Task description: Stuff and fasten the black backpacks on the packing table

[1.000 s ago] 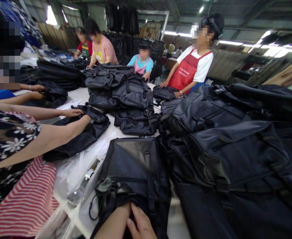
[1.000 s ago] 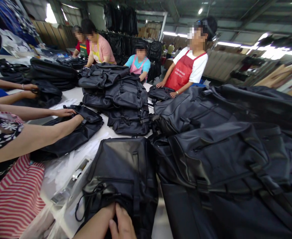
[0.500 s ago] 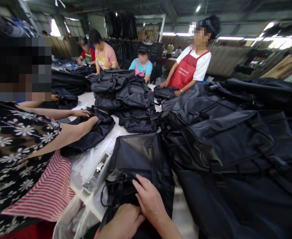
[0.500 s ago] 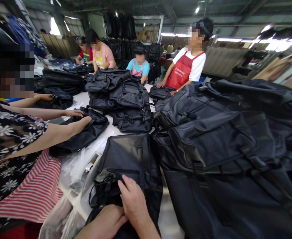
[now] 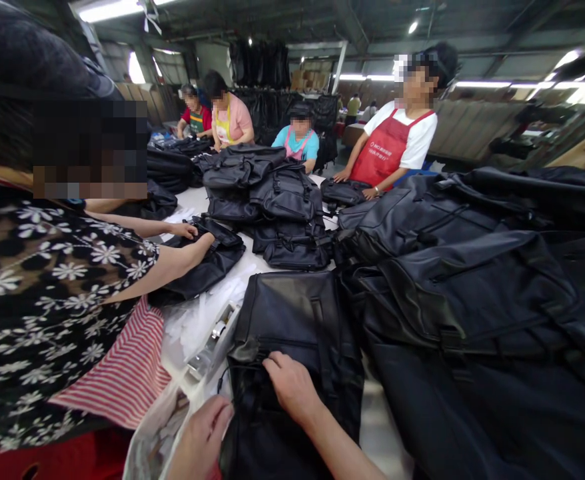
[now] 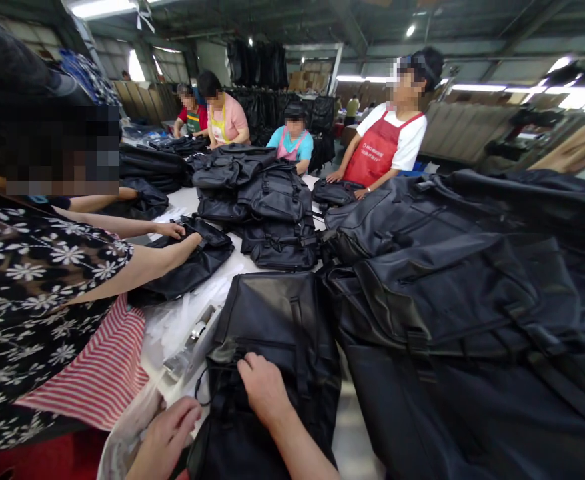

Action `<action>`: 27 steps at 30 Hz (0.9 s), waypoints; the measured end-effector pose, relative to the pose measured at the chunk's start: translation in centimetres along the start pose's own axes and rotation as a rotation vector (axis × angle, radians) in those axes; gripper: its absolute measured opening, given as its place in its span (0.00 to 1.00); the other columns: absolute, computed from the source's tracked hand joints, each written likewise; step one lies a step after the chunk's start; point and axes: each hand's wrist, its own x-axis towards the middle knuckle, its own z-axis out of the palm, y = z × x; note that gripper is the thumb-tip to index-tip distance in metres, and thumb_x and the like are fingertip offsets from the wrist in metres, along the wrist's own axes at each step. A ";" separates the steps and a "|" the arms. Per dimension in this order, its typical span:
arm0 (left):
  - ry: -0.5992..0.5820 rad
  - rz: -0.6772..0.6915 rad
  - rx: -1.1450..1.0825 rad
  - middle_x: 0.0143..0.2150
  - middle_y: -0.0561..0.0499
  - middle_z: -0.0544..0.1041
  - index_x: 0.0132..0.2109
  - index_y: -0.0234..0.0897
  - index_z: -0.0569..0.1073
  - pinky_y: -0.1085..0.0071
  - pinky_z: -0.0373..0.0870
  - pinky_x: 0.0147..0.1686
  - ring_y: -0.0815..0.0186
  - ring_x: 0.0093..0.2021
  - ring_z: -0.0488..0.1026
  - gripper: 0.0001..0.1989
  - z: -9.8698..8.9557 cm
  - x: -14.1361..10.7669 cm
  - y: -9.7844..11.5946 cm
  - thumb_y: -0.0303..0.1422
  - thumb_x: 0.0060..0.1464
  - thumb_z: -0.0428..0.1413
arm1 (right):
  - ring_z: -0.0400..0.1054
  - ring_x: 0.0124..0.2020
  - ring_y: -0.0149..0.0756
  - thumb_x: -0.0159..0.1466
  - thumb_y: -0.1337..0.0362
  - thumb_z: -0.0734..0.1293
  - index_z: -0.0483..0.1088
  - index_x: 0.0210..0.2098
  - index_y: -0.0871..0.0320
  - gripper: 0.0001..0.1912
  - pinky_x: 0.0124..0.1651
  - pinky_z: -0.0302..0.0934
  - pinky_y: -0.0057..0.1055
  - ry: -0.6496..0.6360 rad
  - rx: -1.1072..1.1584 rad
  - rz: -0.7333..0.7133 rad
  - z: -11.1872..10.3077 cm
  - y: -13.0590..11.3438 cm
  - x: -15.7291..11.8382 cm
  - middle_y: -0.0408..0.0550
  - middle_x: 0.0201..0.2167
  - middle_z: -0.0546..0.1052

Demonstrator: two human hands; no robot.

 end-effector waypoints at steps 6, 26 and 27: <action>0.045 -0.104 -0.014 0.36 0.48 0.78 0.39 0.39 0.69 0.65 0.69 0.44 0.61 0.39 0.75 0.14 1.1 1.7 -3.8 0.40 0.56 0.42 | 0.70 0.32 0.39 0.63 0.74 0.59 0.64 0.56 0.55 0.22 0.29 0.64 0.31 -0.086 -0.161 0.009 2.6 -0.9 2.7 0.54 0.40 0.72; -0.298 0.399 0.495 0.45 0.43 0.76 0.43 0.36 0.73 0.59 0.69 0.51 0.58 0.49 0.72 0.14 3.3 6.1 6.7 0.26 0.57 0.44 | 0.67 0.39 0.39 0.58 0.47 0.67 0.70 0.36 0.57 0.19 0.41 0.65 0.35 0.077 1.307 0.601 -5.7 4.2 -12.7 0.49 0.38 0.73; -0.335 0.429 0.577 0.43 0.42 0.76 0.41 0.35 0.74 0.57 0.68 0.51 0.56 0.48 0.72 0.14 4.2 5.8 7.2 0.25 0.57 0.43 | 0.68 0.40 0.40 0.58 0.45 0.67 0.70 0.38 0.57 0.21 0.41 0.66 0.36 0.082 1.329 0.620 -5.7 4.1 -12.7 0.50 0.40 0.73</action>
